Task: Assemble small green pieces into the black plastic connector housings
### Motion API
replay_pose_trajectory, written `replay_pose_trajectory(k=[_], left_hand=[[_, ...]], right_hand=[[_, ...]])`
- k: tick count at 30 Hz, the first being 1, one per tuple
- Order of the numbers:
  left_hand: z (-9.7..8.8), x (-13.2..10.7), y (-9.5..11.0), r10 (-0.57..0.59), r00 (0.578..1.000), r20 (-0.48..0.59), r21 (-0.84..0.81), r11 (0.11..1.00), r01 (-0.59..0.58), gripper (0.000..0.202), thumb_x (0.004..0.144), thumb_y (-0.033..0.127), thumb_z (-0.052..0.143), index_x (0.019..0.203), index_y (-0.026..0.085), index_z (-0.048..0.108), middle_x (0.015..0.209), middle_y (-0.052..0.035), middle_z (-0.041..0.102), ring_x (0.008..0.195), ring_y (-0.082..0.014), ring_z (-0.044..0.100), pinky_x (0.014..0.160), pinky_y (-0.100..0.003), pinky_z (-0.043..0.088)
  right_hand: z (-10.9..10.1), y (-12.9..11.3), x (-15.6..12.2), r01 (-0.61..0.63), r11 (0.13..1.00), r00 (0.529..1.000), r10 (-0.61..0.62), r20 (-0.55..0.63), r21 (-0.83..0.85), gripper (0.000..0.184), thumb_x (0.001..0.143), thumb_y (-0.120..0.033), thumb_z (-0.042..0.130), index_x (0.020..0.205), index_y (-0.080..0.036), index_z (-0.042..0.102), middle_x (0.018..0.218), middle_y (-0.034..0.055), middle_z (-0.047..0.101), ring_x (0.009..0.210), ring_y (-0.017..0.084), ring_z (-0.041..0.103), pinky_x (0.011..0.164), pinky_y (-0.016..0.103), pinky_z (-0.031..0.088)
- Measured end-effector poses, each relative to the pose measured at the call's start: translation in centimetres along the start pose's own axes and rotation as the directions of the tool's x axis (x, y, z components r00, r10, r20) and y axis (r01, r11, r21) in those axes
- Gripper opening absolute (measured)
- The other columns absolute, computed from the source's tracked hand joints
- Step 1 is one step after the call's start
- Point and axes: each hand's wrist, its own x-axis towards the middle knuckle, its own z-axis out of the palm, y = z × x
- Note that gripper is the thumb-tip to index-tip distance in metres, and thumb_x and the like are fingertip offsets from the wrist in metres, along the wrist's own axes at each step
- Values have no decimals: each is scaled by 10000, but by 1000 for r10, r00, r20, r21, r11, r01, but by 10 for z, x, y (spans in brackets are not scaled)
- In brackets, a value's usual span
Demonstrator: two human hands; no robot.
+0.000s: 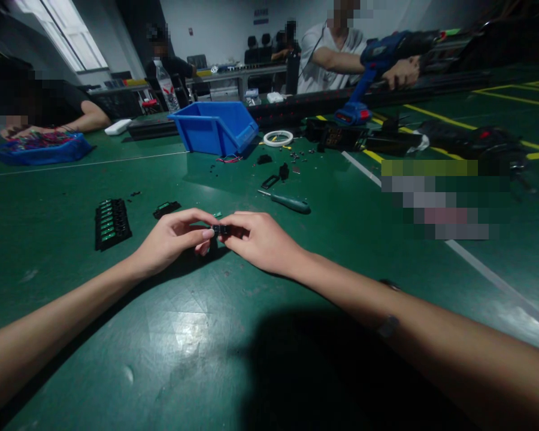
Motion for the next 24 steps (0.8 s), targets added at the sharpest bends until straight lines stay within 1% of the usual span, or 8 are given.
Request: replay_pose_trajectory(k=[8, 12, 19, 24], left_hand=[[1, 0, 0, 9, 1000, 12, 5, 1000, -9, 277, 909, 357, 733, 1070, 135, 698, 694, -15, 640, 605, -114, 580, 567, -224, 431], [1, 0, 0, 0, 1000, 1, 11, 1000, 0, 285, 905, 362, 739, 1071, 135, 695, 695, -14, 645, 603, -112, 583, 560, -218, 429], [0, 0, 0, 4, 1000, -2, -4, 1000, -4, 277, 899, 347, 747, 1062, 130, 694, 697, -11, 643, 603, -106, 578, 574, -218, 445], [1, 0, 0, 0, 1000, 1, -28, 1000, 0, 289, 884, 348, 762, 1055, 127, 691, 700, -8, 636, 595, -101, 565, 554, -213, 438]], right_hand=[[-1, 0, 1, 10, 1000, 1000, -10, 0, -17, 222, 867, -69, 610, 969, -181, 774, 833, 15, 692, 736, 137, 605, 685, 253, 427], [0, 1, 1, 15, 1000, 1000, -15, -4, -18, 226, 861, -56, 614, 965, -178, 773, 831, 10, 685, 734, 130, 601, 684, 245, 424], [0, 2, 0, 21, 1000, 1000, -21, -4, -14, 235, 856, -39, 611, 954, -181, 771, 820, 2, 671, 732, 123, 590, 690, 238, 419], [1, 1, 0, 17, 1000, 1000, -17, -6, -15, 208, 861, -47, 609, 927, -172, 762, 808, 4, 662, 723, 122, 583, 679, 238, 413]])
